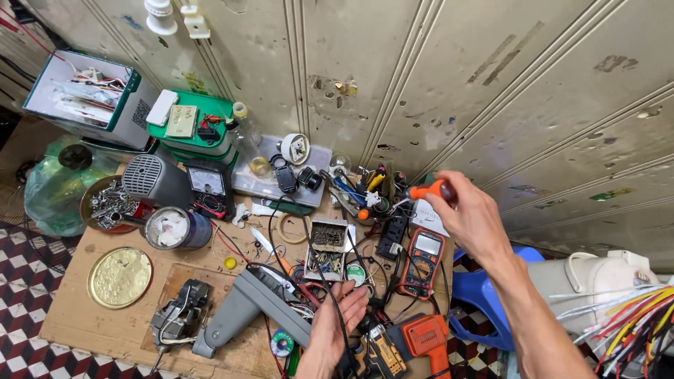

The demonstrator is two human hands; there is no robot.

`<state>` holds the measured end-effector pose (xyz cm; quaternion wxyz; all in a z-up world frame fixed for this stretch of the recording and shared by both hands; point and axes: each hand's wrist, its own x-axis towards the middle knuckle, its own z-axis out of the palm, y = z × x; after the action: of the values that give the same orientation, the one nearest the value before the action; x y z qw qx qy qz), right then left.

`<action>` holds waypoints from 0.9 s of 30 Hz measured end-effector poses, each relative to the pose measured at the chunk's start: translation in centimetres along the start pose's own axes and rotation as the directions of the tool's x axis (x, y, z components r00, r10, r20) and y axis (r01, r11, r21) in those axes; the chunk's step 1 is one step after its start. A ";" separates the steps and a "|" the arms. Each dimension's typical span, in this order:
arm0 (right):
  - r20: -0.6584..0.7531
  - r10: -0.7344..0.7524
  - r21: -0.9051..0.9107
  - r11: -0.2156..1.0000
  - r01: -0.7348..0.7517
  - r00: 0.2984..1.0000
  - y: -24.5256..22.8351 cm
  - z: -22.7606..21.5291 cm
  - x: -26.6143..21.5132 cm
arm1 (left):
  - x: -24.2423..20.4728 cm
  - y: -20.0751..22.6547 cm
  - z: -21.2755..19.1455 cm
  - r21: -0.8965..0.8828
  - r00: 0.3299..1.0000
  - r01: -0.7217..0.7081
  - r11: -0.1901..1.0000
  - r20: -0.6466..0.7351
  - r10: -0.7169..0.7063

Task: Repair a hand blender motor and housing using various electronics tools.

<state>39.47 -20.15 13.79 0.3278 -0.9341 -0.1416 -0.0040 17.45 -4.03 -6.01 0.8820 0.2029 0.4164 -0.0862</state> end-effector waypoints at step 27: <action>0.502 -0.496 -0.306 0.664 0.682 0.708 7.7 12.8 7.2 | -5.9 -1.4 -0.7 -0.019 0.956 -0.259 0.966 -0.145 0.254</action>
<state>47.35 -16.14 -0.26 0.0372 -0.8666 -0.4965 0.0331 12.71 -5.10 -2.25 0.8577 0.2441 0.4497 0.0513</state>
